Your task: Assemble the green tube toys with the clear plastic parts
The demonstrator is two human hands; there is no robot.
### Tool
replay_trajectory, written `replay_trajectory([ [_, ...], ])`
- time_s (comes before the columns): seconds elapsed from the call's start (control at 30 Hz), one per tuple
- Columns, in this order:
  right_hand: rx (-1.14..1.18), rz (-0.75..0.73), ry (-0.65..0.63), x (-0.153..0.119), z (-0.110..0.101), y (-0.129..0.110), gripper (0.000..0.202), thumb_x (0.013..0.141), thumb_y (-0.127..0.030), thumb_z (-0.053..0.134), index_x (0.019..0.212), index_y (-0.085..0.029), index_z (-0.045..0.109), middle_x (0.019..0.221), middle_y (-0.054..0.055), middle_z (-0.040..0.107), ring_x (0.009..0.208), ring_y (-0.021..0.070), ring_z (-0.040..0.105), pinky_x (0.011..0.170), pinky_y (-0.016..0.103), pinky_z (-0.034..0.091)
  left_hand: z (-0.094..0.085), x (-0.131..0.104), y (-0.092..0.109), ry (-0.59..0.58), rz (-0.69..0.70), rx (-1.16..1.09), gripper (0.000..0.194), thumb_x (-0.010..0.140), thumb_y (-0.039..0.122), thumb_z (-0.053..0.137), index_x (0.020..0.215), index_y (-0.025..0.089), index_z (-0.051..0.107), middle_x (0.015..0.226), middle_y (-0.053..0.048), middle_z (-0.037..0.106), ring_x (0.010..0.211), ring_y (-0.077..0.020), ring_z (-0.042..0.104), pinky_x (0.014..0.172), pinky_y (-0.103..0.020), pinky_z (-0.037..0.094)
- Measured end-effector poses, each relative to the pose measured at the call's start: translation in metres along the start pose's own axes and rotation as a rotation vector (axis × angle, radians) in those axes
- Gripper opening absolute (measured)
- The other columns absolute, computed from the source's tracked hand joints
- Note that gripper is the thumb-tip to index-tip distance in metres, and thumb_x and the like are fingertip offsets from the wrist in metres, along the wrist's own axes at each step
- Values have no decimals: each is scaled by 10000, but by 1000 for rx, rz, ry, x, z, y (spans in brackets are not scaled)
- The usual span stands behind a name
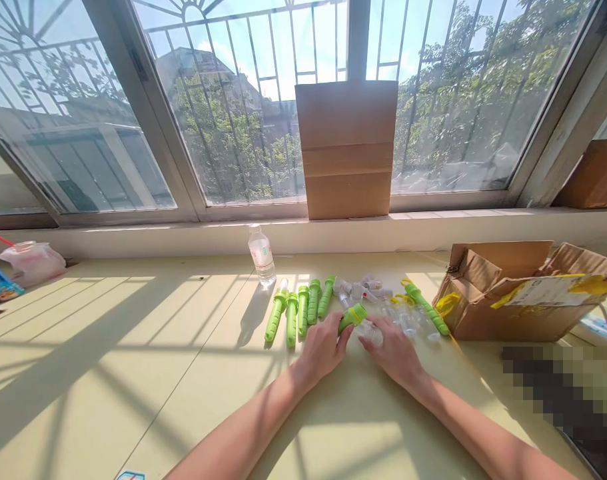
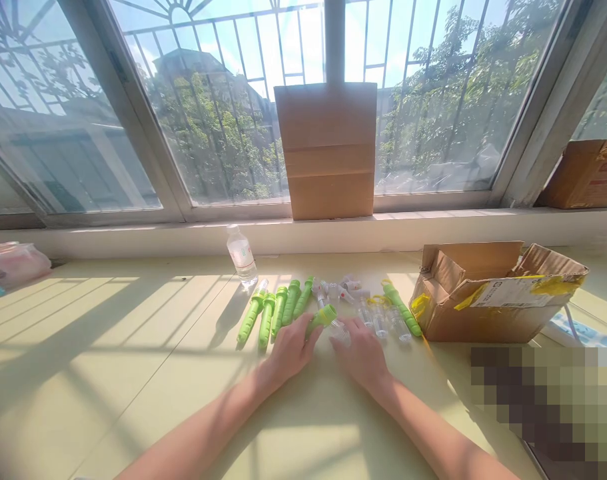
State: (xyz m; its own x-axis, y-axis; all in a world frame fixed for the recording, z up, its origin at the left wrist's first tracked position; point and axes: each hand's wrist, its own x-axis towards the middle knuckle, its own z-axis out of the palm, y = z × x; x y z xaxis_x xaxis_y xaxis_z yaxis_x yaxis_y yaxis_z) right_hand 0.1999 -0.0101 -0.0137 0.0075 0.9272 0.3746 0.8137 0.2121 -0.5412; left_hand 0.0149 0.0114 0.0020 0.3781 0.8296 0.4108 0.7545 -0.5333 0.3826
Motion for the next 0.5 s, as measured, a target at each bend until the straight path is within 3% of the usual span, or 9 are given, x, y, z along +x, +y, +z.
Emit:
replay_trajectory([
  [0.5,26,18,-32,0,-1,-1,377,861,-379,519,1181,-211,626,1159,82,699,1038,277,661,822,382,527,4,0,-3,7,7,12,288,992,403,363,1069,201,554,920,-92,708,748,-245,683,609,-307,450],
])
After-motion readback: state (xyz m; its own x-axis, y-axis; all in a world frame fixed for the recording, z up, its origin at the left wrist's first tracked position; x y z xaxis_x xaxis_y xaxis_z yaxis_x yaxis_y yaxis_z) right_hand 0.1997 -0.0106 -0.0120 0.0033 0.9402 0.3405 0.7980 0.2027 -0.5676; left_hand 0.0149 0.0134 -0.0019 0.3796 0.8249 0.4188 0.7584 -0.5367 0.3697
